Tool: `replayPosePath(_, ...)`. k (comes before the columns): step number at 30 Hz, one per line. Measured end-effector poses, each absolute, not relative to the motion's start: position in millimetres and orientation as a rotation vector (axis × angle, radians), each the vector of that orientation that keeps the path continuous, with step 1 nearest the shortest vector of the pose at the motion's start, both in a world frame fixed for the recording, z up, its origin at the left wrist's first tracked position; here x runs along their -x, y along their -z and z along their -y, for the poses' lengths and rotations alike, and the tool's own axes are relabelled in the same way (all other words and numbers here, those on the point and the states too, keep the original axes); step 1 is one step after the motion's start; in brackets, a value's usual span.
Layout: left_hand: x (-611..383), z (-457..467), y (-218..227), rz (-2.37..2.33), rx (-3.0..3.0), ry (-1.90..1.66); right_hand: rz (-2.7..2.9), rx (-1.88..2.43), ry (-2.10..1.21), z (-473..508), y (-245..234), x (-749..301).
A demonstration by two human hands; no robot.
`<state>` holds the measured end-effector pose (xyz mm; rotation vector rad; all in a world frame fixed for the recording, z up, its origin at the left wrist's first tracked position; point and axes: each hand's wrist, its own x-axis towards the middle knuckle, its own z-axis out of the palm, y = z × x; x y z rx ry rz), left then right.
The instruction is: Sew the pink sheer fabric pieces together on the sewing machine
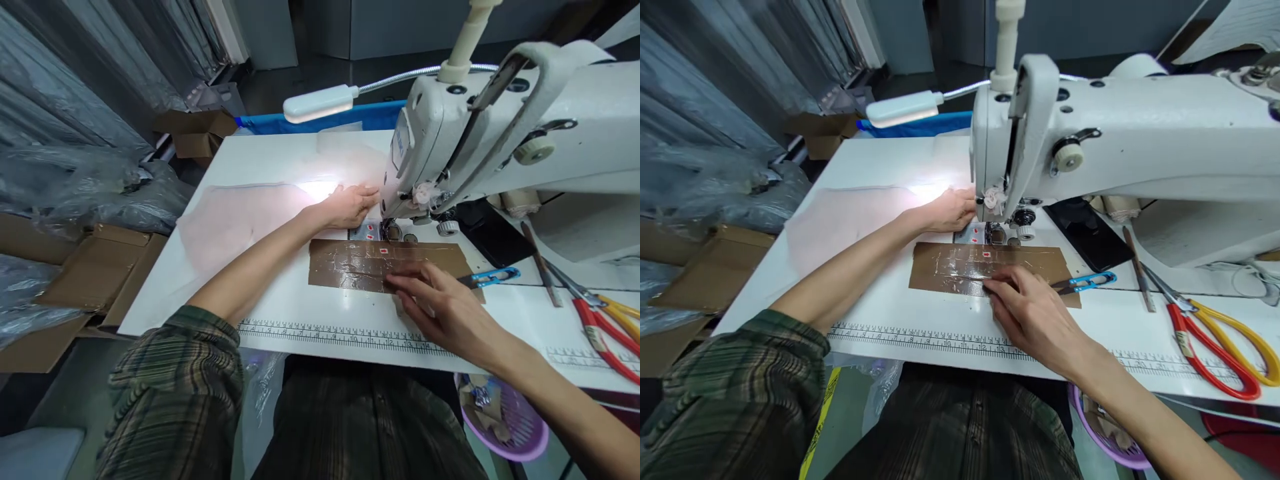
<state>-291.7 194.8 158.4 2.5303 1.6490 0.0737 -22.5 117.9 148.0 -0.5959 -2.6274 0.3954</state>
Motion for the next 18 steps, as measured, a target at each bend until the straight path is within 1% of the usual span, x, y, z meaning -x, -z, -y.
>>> replayPosePath(4, 293, -145, -170, -1.706, -2.562, -0.097, 2.637, 0.457, -0.495, -112, -142, 19)
replayPosePath(9, 315, -57, -186, -1.841, -2.437, -0.189, 2.621, 0.307, -0.466, -115, -123, 21)
replayPosePath(14, 396, 2, -206, -2.215, -2.081, -0.372, 2.638, 0.313, -0.417, -119, -104, 20)
replayPosePath(18, 457, 30, -203, -2.416, -1.774, -0.645, 2.642, 0.344, -0.428, -120, -103, 19)
